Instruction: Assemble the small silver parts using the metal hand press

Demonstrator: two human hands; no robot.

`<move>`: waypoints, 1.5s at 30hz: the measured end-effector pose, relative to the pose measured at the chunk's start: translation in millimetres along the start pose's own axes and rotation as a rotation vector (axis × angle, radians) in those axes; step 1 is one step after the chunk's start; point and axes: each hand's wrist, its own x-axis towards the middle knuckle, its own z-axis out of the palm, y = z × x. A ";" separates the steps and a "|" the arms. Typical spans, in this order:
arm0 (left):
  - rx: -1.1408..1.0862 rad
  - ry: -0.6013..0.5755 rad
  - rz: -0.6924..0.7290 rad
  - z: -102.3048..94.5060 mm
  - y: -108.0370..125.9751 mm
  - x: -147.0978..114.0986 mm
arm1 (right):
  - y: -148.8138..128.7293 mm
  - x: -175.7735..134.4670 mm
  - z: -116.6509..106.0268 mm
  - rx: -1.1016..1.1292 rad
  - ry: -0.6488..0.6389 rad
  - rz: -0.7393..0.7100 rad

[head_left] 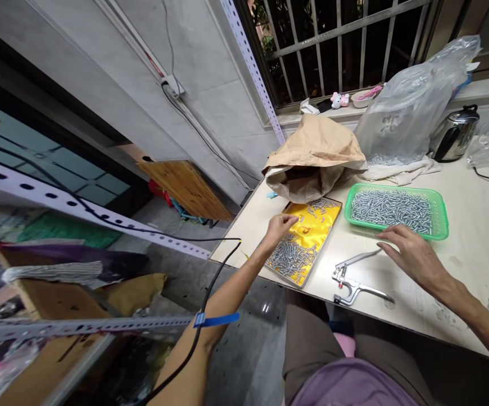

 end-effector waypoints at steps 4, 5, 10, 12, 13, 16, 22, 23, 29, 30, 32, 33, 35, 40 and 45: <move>0.236 -0.069 -0.077 5.6 7.1 -2.9 | -4.2 -6.8 6.9 0.047 -0.040 0.052; 0.322 -0.122 -0.097 8.8 7.2 -5.6 | -5.3 -10.2 9.7 0.068 -0.070 0.065; 0.580 -0.199 -0.035 21.8 2.8 -15.2 | -11.7 -30.9 21.5 0.189 -0.269 0.111; 0.608 -0.194 0.009 24.1 2.2 -16.3 | -18.1 -38.3 24.2 0.233 -0.361 0.102; 0.611 -0.196 0.032 25.0 2.4 -16.7 | -22.5 -41.5 25.5 0.246 -0.411 0.094; 0.613 -0.203 0.097 27.3 3.7 -17.8 | -37.1 -48.9 31.2 0.232 -0.541 0.080; 0.577 -0.135 0.115 18.1 11.9 -19.5 | -52.0 -52.9 39.7 0.097 -0.599 0.090; 0.507 -0.124 0.098 15.9 14.9 -22.3 | -52.5 -52.6 38.5 0.086 -0.604 0.090; -0.378 -0.363 -0.101 35.0 39.4 -71.5 | -50.6 -56.4 34.5 0.079 -0.600 0.070; -0.469 -0.421 -0.141 42.4 43.1 -82.1 | -49.4 -58.3 36.3 0.079 -0.597 0.064; -0.561 -0.500 -0.227 57.2 48.8 -100.4 | -47.4 -62.1 40.4 0.070 -0.598 0.065; -0.578 -0.518 -0.267 63.8 50.6 -107.6 | -46.7 -63.3 42.0 0.062 -0.601 0.069; -0.585 -0.513 -0.326 74.6 52.6 -117.7 | -46.4 -63.7 43.0 0.042 -0.617 0.071; -0.611 -0.482 -0.353 86.9 51.1 -128.7 | -49.0 -58.3 37.4 0.001 -0.690 0.063; -0.571 -0.508 -0.396 87.7 50.4 -131.5 | -50.5 -57.7 36.1 0.015 -0.678 0.067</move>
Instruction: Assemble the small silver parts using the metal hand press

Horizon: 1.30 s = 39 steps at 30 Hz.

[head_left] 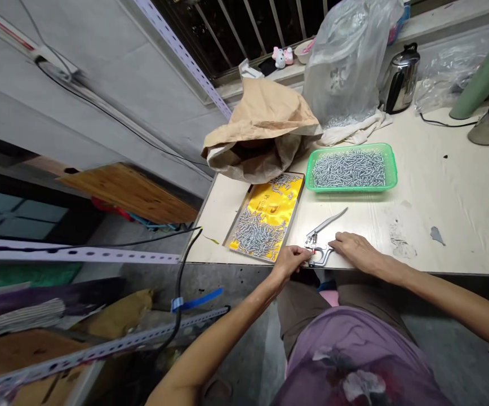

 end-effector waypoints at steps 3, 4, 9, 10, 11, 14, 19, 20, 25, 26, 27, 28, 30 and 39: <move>0.044 -0.011 -0.033 1.0 3.3 -1.1 | -0.7 -0.4 -0.1 0.004 -0.002 0.002; 0.050 -0.015 -0.048 1.6 4.9 -1.7 | -1.0 -0.6 -0.5 0.007 0.002 0.003; 0.066 -0.010 -0.142 4.4 11.2 -4.5 | -2.9 -1.7 -1.6 0.011 0.018 0.017; 0.079 -0.008 -0.155 4.5 11.8 -4.6 | -3.5 -2.0 -1.4 0.006 0.022 0.015; 0.093 -0.010 -0.165 4.4 12.3 -4.5 | -4.2 -2.5 -1.1 0.003 0.026 0.012; 0.140 -0.036 -0.181 3.2 13.7 -3.2 | -5.6 -3.6 -0.3 0.008 0.033 0.011; 0.188 -0.077 -0.199 1.5 15.5 0.7 | 7.9 0.0 -3.0 0.052 0.071 -0.020; 0.190 -0.079 -0.203 1.4 15.6 1.2 | 14.0 2.2 -4.1 0.048 0.101 -0.018; 0.213 -0.082 -0.229 1.0 16.3 1.6 | 44.1 17.1 -8.0 -0.017 0.089 -0.001; 0.219 -0.083 -0.234 1.1 16.6 1.4 | 46.7 19.5 -8.7 -0.029 0.073 -0.002; 0.223 -0.084 -0.238 1.4 16.8 1.4 | 47.8 21.2 -9.4 -0.043 0.059 -0.001; 0.224 -0.082 -0.239 1.8 17.1 1.4 | 47.3 22.4 -10.5 -0.059 0.048 0.001; 0.222 -0.074 -0.236 2.6 17.5 1.5 | 43.4 22.7 -13.5 -0.094 0.028 0.011; 0.692 0.058 0.139 2.8 20.0 -9.3 | 20.0 4.0 -28.8 -0.079 -0.007 0.048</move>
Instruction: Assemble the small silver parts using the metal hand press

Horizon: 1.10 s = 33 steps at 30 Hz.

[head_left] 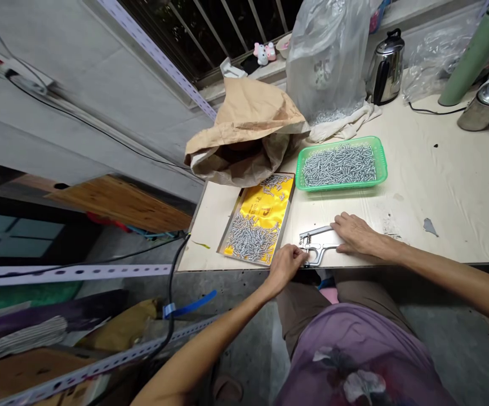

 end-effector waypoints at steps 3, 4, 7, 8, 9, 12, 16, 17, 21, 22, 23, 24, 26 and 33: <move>0.189 0.186 0.413 7.8 7.4 5.9 | -4.9 -4.6 0.4 0.018 0.015 0.012; 0.224 0.194 0.542 11.6 10.7 11.1 | -5.7 -5.5 1.3 0.022 0.022 0.019; 0.281 0.150 0.826 21.5 19.8 31.8 | -4.8 -8.3 5.6 0.040 0.050 0.036; 0.293 0.126 0.871 23.4 21.9 38.3 | -3.6 -9.8 7.2 0.043 0.054 0.051; 0.306 0.101 0.892 24.5 23.5 43.6 | -2.2 -11.6 8.8 0.043 0.056 0.076; 0.362 0.046 0.885 23.8 27.5 51.1 | 0.8 -18.7 12.6 0.030 0.060 0.138; 0.433 0.008 0.897 19.6 37.3 48.5 | -0.2 -25.8 15.9 0.029 0.094 0.118; 0.442 -0.001 0.908 18.6 40.1 47.6 | -0.6 -26.7 17.0 0.035 0.109 0.119; 0.474 -0.042 0.909 18.0 48.0 46.4 | 1.5 -26.5 25.5 0.086 0.171 0.099; 0.486 -0.043 0.893 19.1 49.1 46.3 | 3.1 -25.4 28.5 0.096 0.182 0.090; 0.498 -0.034 0.870 20.7 50.2 46.2 | 4.8 -24.0 31.4 0.106 0.190 0.082; 0.507 -0.019 0.844 22.5 51.2 45.9 | 6.6 -22.3 34.2 0.117 0.194 0.079; 0.516 0.013 0.800 26.0 53.4 45.3 | 9.5 -18.9 38.4 0.137 0.202 0.076; 0.505 0.067 0.775 31.0 50.5 41.2 | 15.7 -22.5 33.6 0.238 0.190 0.056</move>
